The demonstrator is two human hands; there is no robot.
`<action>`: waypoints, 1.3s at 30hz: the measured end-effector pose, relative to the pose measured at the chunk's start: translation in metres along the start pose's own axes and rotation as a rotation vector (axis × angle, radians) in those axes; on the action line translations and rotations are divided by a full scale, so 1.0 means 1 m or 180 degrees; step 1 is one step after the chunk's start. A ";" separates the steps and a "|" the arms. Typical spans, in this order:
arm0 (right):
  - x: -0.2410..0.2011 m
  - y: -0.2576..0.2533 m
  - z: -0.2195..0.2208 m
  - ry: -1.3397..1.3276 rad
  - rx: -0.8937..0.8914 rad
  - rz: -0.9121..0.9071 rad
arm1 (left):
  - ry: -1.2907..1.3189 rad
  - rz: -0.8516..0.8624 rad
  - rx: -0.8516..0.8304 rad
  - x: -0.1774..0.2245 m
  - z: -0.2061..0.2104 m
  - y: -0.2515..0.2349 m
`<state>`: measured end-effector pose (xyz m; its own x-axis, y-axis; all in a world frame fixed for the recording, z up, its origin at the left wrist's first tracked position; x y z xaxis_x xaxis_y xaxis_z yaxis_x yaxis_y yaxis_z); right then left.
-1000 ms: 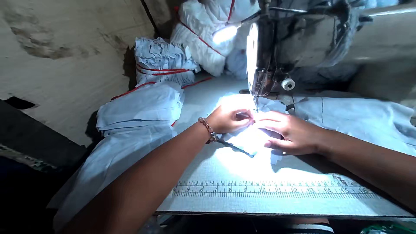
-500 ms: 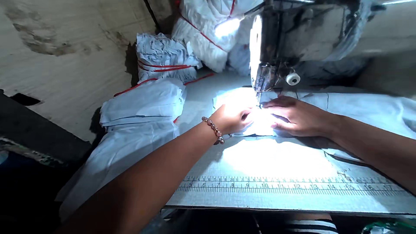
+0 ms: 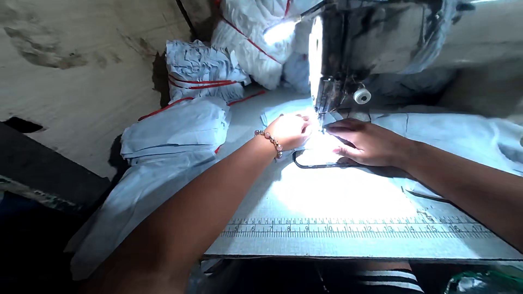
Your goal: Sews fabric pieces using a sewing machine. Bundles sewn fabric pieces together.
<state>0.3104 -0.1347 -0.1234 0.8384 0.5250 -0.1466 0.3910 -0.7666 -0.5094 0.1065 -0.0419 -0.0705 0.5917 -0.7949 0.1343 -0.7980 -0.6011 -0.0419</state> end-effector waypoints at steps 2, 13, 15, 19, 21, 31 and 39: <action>0.003 0.000 0.000 -0.0047 -0.0091 0.0066 | 0.0076 -0.0110 -0.0120 -0.003 -0.017 0.015; 0.003 -0.008 -0.006 0.0146 0.0059 -0.0019 | -0.0327 -0.0394 0.0922 -0.115 -0.018 0.260; -0.006 -0.010 -0.017 0.0098 0.0276 0.0022 | -0.0184 -0.0696 0.0460 -0.103 -0.004 0.261; -0.021 -0.008 -0.045 0.0020 0.0493 0.0045 | -0.0004 0.0034 0.0229 -0.031 0.007 0.215; -0.025 -0.003 -0.058 -0.0128 0.0560 -0.0123 | 0.0127 0.0488 0.0165 0.007 0.013 0.186; -0.036 0.027 -0.035 -0.0553 -0.0367 -0.0592 | 0.0290 0.0760 -0.0084 0.039 0.018 0.097; -0.010 0.003 -0.015 -0.0512 -0.0502 -0.0272 | 0.0312 0.0462 -0.0407 0.017 -0.003 0.067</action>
<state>0.3086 -0.1475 -0.1105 0.7333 0.6330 -0.2482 0.5231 -0.7584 -0.3888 0.0626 -0.0950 -0.0681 0.4606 -0.8568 0.2319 -0.8857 -0.4607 0.0572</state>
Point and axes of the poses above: each hand's wrist, its own y-axis away from the middle knuckle, its own z-axis out of the palm, x = y × z, the point moved 1 cm from there along -y, towards the middle knuckle, and after that the axes turned 10 degrees about x, right-handed, at the moved point
